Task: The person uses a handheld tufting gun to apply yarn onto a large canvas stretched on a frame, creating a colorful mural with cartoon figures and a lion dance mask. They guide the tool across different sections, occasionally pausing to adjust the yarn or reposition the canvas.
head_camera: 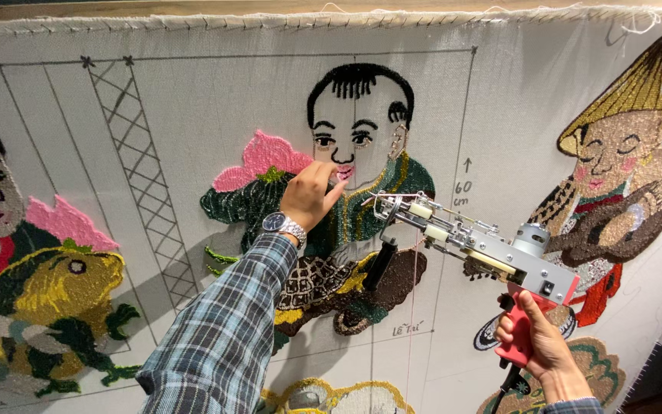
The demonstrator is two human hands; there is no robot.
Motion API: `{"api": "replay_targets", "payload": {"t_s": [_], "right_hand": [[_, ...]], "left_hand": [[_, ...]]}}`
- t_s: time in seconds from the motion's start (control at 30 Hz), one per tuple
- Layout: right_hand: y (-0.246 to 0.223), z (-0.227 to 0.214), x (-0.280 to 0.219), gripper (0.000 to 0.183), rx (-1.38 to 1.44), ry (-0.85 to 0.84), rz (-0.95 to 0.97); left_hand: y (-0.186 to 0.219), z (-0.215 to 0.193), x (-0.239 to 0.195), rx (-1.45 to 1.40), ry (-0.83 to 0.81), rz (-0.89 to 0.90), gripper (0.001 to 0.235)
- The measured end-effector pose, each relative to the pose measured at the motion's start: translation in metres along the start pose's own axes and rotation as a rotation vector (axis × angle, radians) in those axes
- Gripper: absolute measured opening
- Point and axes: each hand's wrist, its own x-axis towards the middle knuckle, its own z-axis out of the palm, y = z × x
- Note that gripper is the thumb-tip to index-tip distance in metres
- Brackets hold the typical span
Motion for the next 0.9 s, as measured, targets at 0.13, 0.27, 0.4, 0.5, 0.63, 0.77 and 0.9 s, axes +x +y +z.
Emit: {"api": "replay_targets", "payload": {"t_s": [0.13,0.27,0.4,0.5,0.63,0.77,0.9], "right_hand": [[0.0,-0.002,-0.003,0.04,0.04,-0.054,-0.013],[0.001,-0.007,-0.004,0.041,0.044,-0.048,-0.008],[0.002,-0.01,-0.005,0.038,0.057,-0.046,-0.026],[0.001,-0.011,-0.007,0.038,0.013,0.004,0.012],[-0.001,-0.01,-0.009,0.041,0.04,-0.031,-0.004],[0.0,-0.009,-0.009,0.041,0.045,-0.027,0.005],[0.004,-0.01,-0.007,0.038,0.035,0.015,-0.038]], "left_hand": [[-0.001,0.011,0.001,0.072,0.02,-0.013,0.015],[-0.001,0.014,0.003,0.16,0.029,0.01,0.017],[-0.001,0.01,0.008,0.004,-0.006,-0.104,0.012],[-0.002,-0.001,0.006,-0.195,0.088,-0.179,0.014],[0.002,-0.014,-0.003,-0.265,0.097,-0.141,0.013],[0.005,-0.008,-0.001,-0.092,0.061,-0.034,0.013],[0.004,0.008,0.007,0.034,0.0,-0.073,0.013]]}}
